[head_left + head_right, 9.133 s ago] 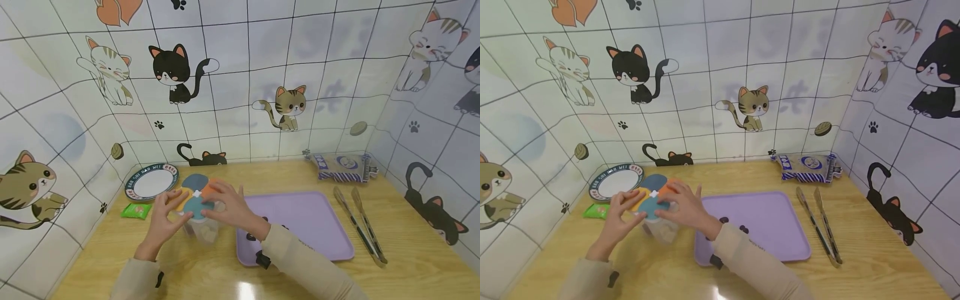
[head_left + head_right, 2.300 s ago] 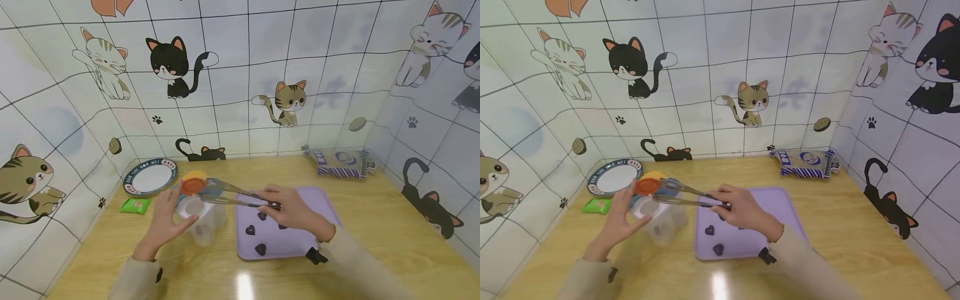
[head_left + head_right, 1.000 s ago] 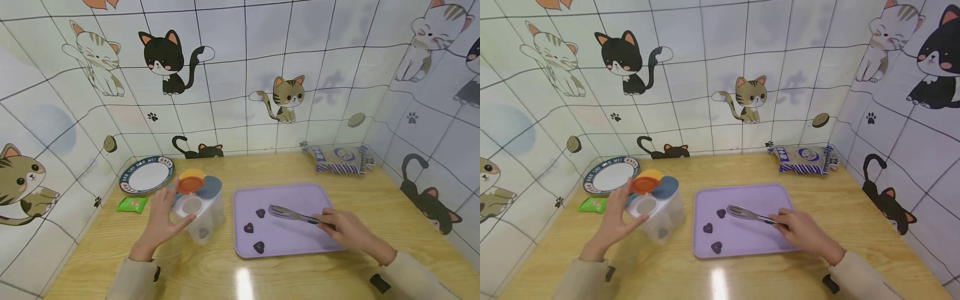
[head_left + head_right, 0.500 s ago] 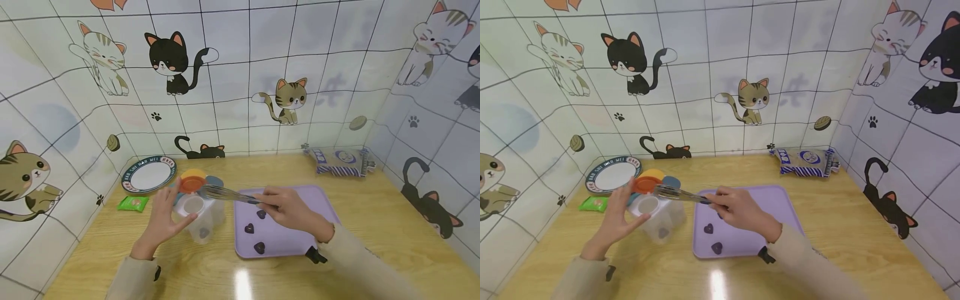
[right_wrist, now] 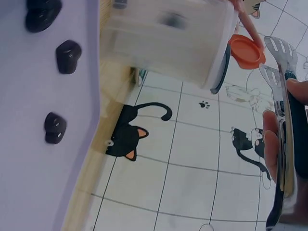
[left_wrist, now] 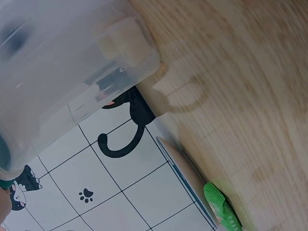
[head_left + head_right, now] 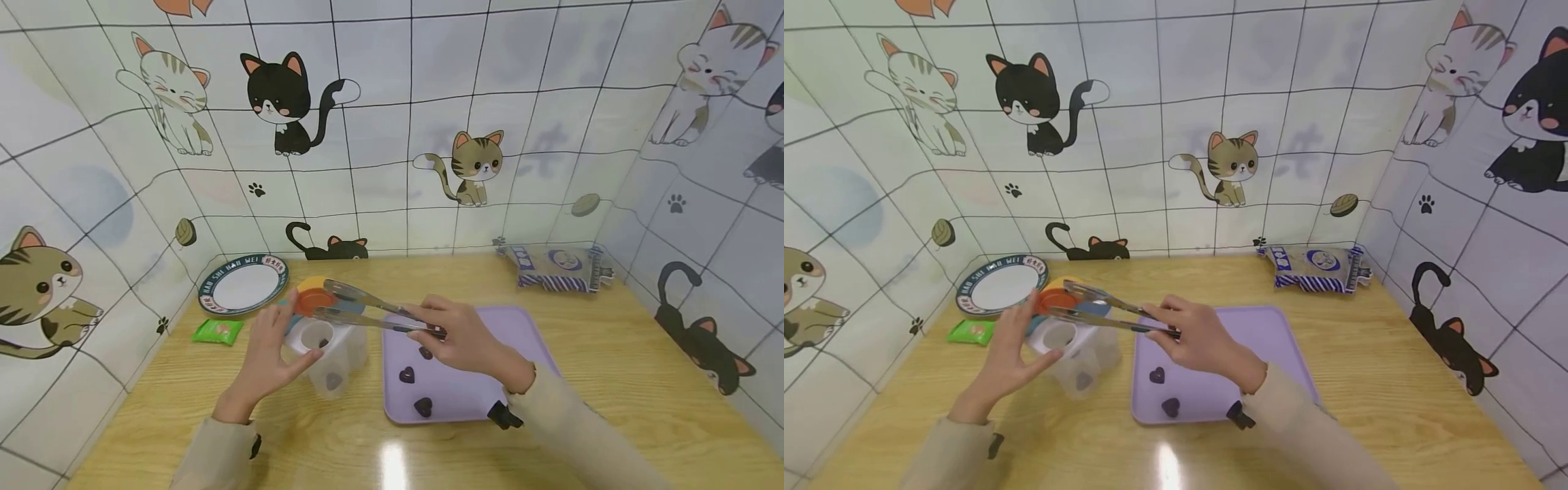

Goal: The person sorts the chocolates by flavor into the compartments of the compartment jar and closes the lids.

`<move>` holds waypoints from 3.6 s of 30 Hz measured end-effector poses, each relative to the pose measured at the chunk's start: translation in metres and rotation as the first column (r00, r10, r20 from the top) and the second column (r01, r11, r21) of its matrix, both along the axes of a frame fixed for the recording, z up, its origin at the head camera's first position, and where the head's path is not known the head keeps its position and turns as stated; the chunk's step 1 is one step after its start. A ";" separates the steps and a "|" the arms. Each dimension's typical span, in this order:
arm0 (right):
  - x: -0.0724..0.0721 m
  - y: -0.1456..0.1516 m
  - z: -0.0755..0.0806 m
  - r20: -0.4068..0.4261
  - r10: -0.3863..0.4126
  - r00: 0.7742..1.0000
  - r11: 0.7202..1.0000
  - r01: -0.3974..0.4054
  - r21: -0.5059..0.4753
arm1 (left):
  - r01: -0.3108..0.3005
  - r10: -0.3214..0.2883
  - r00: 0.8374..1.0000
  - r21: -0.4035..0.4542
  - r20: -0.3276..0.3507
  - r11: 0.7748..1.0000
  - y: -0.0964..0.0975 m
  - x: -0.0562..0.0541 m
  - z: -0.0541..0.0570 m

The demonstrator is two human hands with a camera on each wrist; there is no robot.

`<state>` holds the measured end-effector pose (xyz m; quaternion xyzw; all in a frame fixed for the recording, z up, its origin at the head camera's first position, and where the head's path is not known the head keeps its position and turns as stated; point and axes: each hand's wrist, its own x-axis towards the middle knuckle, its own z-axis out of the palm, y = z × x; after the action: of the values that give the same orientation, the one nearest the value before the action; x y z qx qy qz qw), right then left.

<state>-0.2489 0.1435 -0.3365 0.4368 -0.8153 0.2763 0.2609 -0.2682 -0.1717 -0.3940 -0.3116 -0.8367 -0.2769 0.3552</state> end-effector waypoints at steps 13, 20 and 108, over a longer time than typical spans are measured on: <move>0.006 0.058 -0.032 0.181 -0.283 0.942 0.951 0.251 0.178 | 0.003 -0.003 1.000 0.007 0.002 1.000 0.000 0.001 0.000; 0.007 0.084 -0.045 0.221 -0.392 0.893 0.891 0.308 0.335 | 0.004 -0.004 1.000 0.006 0.006 1.000 -0.001 0.000 0.002; 0.021 0.031 -0.007 0.096 -0.095 0.991 0.991 0.084 0.108 | -0.002 0.002 1.000 0.011 -0.004 1.000 0.000 0.000 0.002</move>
<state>-0.2276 0.1742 -0.3431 0.3983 -0.8595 0.2432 0.2085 -0.2684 -0.1713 -0.3924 -0.3096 -0.8348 -0.2805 0.3586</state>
